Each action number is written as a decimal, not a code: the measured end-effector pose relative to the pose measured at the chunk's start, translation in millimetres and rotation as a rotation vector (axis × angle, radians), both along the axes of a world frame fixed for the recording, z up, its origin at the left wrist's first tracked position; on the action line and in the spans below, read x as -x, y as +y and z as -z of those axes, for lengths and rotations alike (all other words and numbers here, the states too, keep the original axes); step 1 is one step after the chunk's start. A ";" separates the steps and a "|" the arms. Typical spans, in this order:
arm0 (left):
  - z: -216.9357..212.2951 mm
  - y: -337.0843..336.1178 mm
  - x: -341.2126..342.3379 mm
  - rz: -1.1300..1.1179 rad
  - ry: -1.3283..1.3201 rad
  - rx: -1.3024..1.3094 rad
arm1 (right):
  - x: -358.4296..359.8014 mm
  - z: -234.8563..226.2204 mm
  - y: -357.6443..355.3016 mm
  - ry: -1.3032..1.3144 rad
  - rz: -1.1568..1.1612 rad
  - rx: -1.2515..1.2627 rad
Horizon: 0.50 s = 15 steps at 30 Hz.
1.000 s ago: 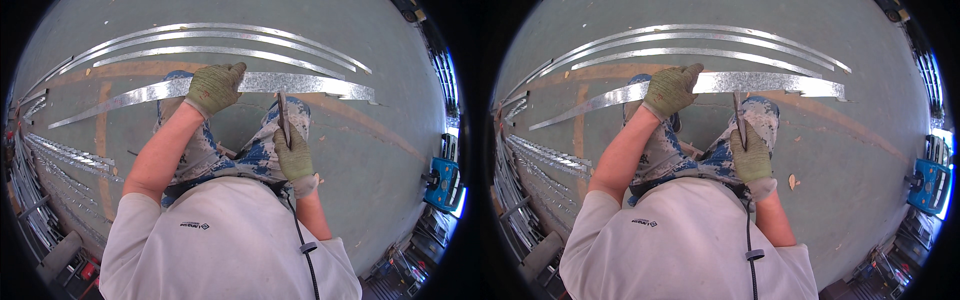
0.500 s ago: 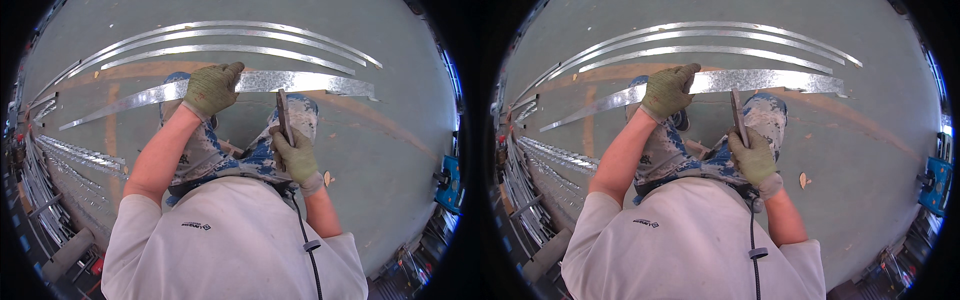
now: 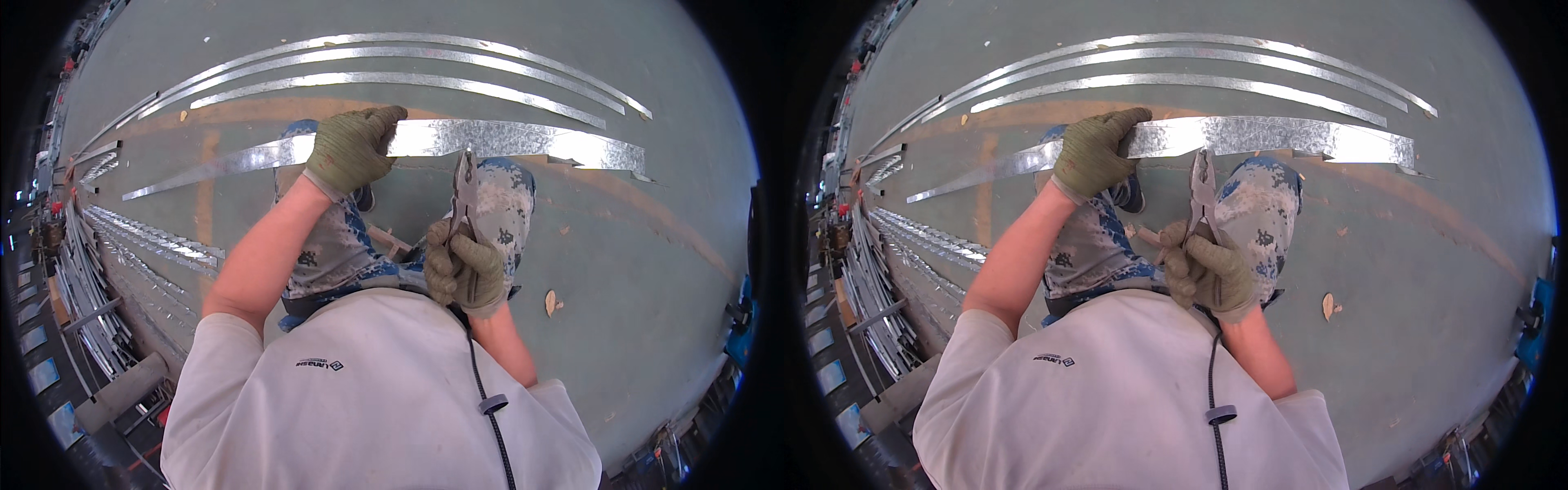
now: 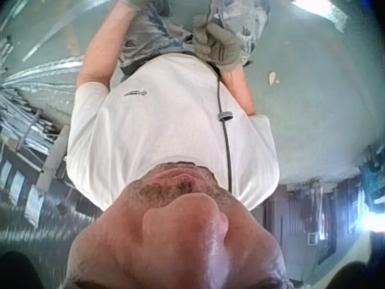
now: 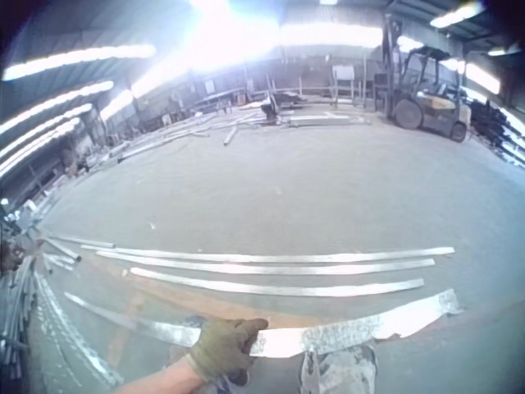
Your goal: The person kneels on the floor and uses tin snips to cut a long metal strip into smaller pieces. The person repeatedly positions the snips, cuts the strip, and places the cut pieces on the floor.
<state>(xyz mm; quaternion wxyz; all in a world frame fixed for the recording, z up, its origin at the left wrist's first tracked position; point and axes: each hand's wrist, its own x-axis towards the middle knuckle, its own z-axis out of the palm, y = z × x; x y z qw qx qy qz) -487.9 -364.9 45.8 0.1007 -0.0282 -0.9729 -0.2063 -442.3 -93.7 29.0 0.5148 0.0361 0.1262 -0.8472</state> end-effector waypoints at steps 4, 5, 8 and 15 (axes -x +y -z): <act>-3.5 0.4 1.3 0.001 -0.063 0.030 | 6.0 0.7 3.7 0.126 -0.001 -0.134; -3.1 1.1 1.7 0.009 -0.048 0.016 | 7.0 0.3 4.8 0.171 0.000 -0.169; 0.8 -0.2 0.8 0.013 -0.031 0.003 | 7.6 -17.4 6.9 0.273 -0.021 -0.378; 9.5 -2.4 2.0 0.008 -0.013 0.043 | -4.1 -26.9 -3.3 0.609 -0.129 -0.962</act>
